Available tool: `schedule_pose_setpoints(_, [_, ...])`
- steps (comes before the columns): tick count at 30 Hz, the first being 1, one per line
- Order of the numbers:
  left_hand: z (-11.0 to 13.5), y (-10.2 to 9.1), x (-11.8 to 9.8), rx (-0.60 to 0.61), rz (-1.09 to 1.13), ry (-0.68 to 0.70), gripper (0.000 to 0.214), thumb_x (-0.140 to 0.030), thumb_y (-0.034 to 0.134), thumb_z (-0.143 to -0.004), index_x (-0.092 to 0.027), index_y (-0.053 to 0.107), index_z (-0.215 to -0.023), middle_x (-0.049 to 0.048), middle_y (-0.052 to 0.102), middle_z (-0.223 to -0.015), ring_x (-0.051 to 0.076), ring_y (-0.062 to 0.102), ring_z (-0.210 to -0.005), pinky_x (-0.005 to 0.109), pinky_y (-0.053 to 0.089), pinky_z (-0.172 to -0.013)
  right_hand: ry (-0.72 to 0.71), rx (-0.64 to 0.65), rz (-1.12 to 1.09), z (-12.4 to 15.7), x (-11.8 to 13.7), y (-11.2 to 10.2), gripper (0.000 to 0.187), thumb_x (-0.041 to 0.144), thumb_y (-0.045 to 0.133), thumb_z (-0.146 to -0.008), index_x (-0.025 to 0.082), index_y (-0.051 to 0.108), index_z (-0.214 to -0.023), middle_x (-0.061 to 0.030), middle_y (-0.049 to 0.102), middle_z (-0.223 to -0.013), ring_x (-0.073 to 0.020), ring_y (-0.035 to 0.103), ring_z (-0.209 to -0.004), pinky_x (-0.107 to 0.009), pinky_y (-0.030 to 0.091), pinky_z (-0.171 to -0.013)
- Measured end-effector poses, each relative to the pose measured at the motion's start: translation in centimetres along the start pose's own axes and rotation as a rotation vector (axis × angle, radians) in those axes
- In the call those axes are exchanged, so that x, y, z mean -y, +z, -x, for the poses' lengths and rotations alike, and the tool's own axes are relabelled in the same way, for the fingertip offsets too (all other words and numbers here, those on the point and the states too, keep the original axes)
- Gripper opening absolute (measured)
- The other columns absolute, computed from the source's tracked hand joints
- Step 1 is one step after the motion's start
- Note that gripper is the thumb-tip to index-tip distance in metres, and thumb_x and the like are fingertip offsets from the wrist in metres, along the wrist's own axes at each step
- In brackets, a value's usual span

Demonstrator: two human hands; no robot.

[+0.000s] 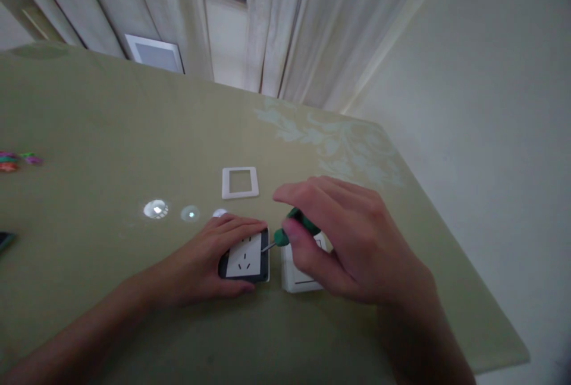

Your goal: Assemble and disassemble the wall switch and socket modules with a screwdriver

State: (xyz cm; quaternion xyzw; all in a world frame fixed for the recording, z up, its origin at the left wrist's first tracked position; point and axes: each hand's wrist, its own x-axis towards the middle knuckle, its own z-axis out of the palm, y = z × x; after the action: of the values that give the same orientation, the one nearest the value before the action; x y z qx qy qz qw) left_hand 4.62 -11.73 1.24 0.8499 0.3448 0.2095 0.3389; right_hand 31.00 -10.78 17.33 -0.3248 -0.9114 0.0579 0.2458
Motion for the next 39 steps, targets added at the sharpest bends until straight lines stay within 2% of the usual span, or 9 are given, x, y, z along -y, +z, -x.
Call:
schedule_pose_setpoints(5, [0.2, -0.7, -0.3, -0.031, -0.061, -0.005, 0.101, -0.057, 0.096, -0.079, -0.035, 0.047, -0.164, 0.0109, 0.061, -0.160, 0.042, 0.056, -0.143, 0.061, 0.049, -0.120, -0.006, -0.014, 0.045, 0.0, 0.0, 0.2, 0.022, 0.029, 0.059, -0.103, 0.017, 0.070, -0.117, -0.0055, 0.078, -0.094, -0.0203, 0.069, -0.081, -0.035, 0.051, -0.073])
schedule_pose_setpoints(8, [0.3, -1.1, -0.7, -0.059, -0.111, 0.000, 0.089, -0.053, 0.094, -0.081, -0.034, 0.054, -0.157, 0.0093, 0.064, -0.154, 0.040, 0.058, -0.138, 0.057, 0.052, -0.115, -0.009, -0.041, 0.049, 0.0, 0.0, 0.4, 0.016, 0.024, 0.057, -0.104, 0.018, 0.071, -0.111, -0.0042, 0.078, -0.090, -0.0190, 0.067, -0.077, -0.034, 0.051, -0.072])
schedule_pose_setpoints(11, [0.2, -1.1, -1.0, -0.057, -0.138, -0.004, 0.076, -0.044, 0.091, -0.083, -0.033, 0.058, -0.151, 0.0080, 0.066, -0.151, 0.038, 0.059, -0.137, 0.055, 0.051, -0.115, -0.051, -0.034, -0.092, -0.1, 0.0, 0.4, 0.028, 0.022, 0.057, -0.095, 0.015, 0.071, -0.118, -0.0060, 0.074, -0.095, -0.0205, 0.066, -0.082, -0.036, 0.053, -0.074])
schedule_pose_setpoints(17, [0.3, -1.1, -1.2, -0.064, -0.122, 0.003, 0.077, -0.043, 0.091, -0.083, -0.032, 0.058, -0.151, 0.0085, 0.067, -0.148, 0.038, 0.063, -0.133, 0.055, 0.054, -0.113, -0.041, -0.049, -0.093, -0.1, -0.1, 0.5, 0.020, 0.016, 0.062, -0.101, 0.016, 0.072, -0.117, -0.0067, 0.072, -0.104, -0.0194, 0.067, -0.089, -0.033, 0.056, -0.078])
schedule_pose_setpoints(20, [0.2, -1.1, -1.3, -0.067, -0.083, -0.013, 0.074, -0.038, 0.089, -0.084, -0.032, 0.057, -0.150, 0.0071, 0.066, -0.150, 0.039, 0.060, -0.138, 0.058, 0.050, -0.119, -0.032, -0.026, -0.174, 0.1, 0.0, 0.4, 0.031, 0.013, 0.059, -0.097, 0.018, 0.069, -0.126, -0.0088, 0.073, -0.116, -0.0228, 0.069, -0.105, -0.037, 0.060, -0.091])
schedule_pose_setpoints(24, [0.0, -0.8, -1.4, -0.069, 0.014, -0.028, 0.076, -0.036, 0.090, -0.083, -0.032, 0.054, -0.149, 0.0070, 0.064, -0.150, 0.040, 0.058, -0.140, 0.059, 0.048, -0.122, -0.033, -0.043, -0.165, 0.2, 0.3, 0.3, 0.020, 0.017, 0.062, -0.105, 0.021, 0.069, -0.123, -0.0067, 0.075, -0.114, -0.0217, 0.071, -0.105, -0.037, 0.061, -0.095])
schedule_pose_setpoints(28, [-0.1, -0.5, -1.5, -0.080, 0.068, -0.031, 0.076, -0.032, 0.089, -0.080, -0.032, 0.051, -0.146, 0.0084, 0.064, -0.148, 0.039, 0.060, -0.136, 0.057, 0.052, -0.117, -0.004, -0.012, -0.274, 0.2, 0.6, 0.1, 0.038, 0.009, 0.056, -0.099, 0.020, 0.066, -0.133, -0.0086, 0.071, -0.130, -0.0227, 0.070, -0.122, -0.039, 0.062, -0.105])
schedule_pose_setpoints(34, [0.1, -0.2, -1.5, -0.063, 0.171, -0.093, 0.076, -0.024, 0.083, -0.080, -0.036, 0.048, -0.146, 0.0022, 0.065, -0.145, 0.035, 0.065, -0.130, 0.052, 0.056, -0.114, -0.026, 0.013, -0.310, 0.2, 0.7, 0.0, 0.034, 0.011, 0.062, -0.101, 0.020, 0.066, -0.134, -0.0076, 0.074, -0.127, -0.0212, 0.071, -0.121, -0.036, 0.064, -0.106])
schedule_pose_setpoints(39, [0.1, -0.2, -1.2, -0.056, 0.208, -0.103, 0.078, -0.027, 0.086, -0.079, -0.034, 0.048, -0.146, 0.0046, 0.066, -0.144, 0.035, 0.067, -0.128, 0.053, 0.057, -0.113, -0.002, 0.033, -0.383, 0.2, 0.6, 0.1, 0.037, 0.013, 0.064, -0.101, 0.019, 0.064, -0.138, -0.0073, 0.073, -0.133, -0.0214, 0.071, -0.126, -0.035, 0.063, -0.107])
